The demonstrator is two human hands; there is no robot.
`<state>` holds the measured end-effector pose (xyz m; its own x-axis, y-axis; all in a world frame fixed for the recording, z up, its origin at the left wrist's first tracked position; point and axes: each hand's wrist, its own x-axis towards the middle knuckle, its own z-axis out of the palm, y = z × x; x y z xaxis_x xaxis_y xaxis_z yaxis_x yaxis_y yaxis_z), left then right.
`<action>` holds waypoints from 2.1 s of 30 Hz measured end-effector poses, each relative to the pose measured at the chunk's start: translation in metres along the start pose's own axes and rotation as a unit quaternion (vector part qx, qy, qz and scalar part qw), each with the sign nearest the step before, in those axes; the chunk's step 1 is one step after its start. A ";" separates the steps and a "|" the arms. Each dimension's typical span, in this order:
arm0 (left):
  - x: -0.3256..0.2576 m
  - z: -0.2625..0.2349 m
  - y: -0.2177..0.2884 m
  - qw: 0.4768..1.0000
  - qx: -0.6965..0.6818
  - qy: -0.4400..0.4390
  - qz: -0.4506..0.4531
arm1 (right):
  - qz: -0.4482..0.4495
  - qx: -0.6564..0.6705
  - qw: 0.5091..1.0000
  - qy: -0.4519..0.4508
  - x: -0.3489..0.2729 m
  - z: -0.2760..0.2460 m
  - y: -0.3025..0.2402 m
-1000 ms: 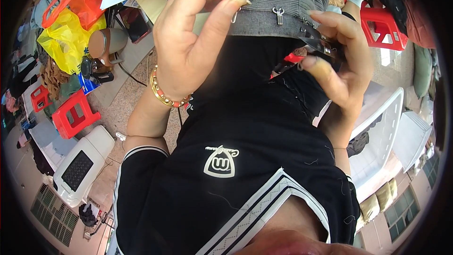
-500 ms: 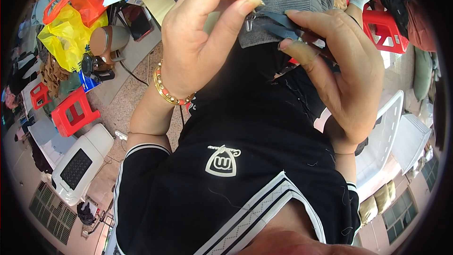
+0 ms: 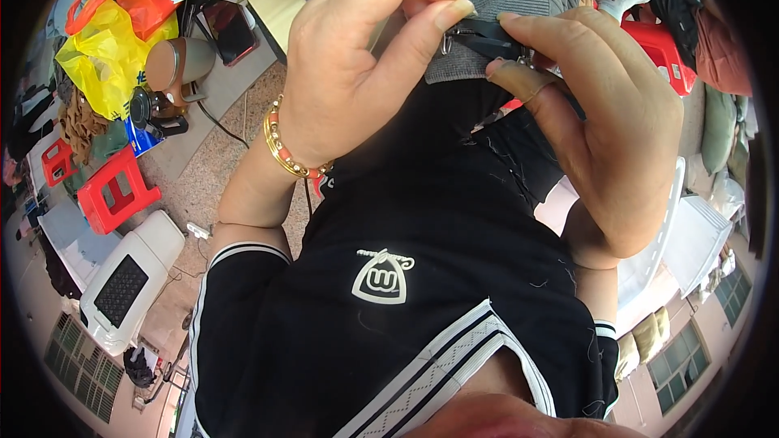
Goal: Trimming loose threads and inspecting hooks on grey garments in a workshop.
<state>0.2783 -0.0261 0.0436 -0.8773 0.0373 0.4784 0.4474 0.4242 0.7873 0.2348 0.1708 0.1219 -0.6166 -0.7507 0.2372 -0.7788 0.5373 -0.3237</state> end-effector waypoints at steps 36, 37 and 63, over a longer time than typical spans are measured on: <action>-0.002 0.002 0.012 0.976 -0.204 -0.015 -0.082 | 0.067 0.190 0.978 0.062 -0.045 -0.002 0.043; -0.001 0.003 0.013 0.976 -0.203 -0.020 -0.079 | 0.070 0.189 0.977 0.068 -0.046 0.000 0.045; 0.008 0.011 0.035 0.977 -0.186 -0.024 -0.103 | -0.062 0.260 0.951 0.159 -0.030 0.049 0.069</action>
<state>0.2851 -0.0010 0.0710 -0.9587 0.0317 0.2827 0.2842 0.0685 0.9563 0.2049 0.2118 0.0477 -0.5923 -0.5979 0.5401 -0.7359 0.1283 -0.6648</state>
